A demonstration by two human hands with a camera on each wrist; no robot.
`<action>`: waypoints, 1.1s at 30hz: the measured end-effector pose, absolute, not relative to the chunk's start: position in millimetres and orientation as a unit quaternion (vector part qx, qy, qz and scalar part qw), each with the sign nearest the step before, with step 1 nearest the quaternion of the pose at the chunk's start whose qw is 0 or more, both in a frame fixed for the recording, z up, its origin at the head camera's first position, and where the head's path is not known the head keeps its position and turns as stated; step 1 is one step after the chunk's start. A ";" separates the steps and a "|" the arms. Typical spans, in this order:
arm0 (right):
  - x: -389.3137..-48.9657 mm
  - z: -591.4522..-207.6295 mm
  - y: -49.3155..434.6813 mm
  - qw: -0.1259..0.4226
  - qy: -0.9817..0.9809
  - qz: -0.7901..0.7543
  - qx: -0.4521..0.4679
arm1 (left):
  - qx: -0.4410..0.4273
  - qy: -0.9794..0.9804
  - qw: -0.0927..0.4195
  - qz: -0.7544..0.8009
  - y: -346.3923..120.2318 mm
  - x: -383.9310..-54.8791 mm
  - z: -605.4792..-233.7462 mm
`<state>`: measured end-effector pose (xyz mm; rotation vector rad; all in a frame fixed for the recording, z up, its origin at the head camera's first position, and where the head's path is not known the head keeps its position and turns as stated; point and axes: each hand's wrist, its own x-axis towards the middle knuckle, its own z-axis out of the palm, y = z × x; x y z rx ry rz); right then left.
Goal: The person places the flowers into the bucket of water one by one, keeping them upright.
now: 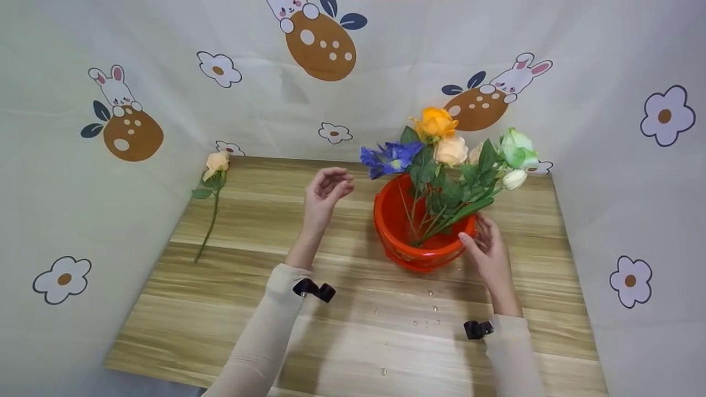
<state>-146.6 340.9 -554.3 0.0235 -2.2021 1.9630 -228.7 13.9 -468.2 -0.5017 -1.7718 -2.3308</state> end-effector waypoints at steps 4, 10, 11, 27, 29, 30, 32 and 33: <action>-147.0 -555.2 341.7 0.095 -0.739 0.666 0.010 | -0.140 -0.593 0.110 -0.786 -13.7 -234.9 -470.1; -147.3 -555.7 342.9 0.087 -0.738 0.669 0.012 | -0.114 -0.604 0.160 -0.772 -57.2 -244.5 -477.2; -147.3 -555.7 343.0 0.088 -0.739 0.667 0.013 | -0.109 -0.606 0.168 -0.770 -64.5 -245.9 -478.7; -147.1 -556.2 342.9 0.090 -0.729 0.678 0.017 | 0.002 -0.595 0.250 -0.764 -163.9 -266.7 -513.3; -147.0 -555.8 342.5 0.089 -0.731 0.677 0.013 | 0.015 -0.597 0.253 -0.761 -174.2 -268.4 -517.9; -146.9 -555.5 342.4 0.088 -0.732 0.676 0.011 | 0.021 -0.599 0.253 -0.760 -179.3 -269.3 -520.3; -146.7 -555.0 342.0 0.086 -0.737 0.671 0.007 | 0.035 -0.606 0.254 -0.753 -189.2 -270.7 -524.8; -146.5 -554.8 342.0 0.085 -0.737 0.671 0.006 | 0.042 -0.612 0.253 -0.748 -194.1 -271.3 -527.1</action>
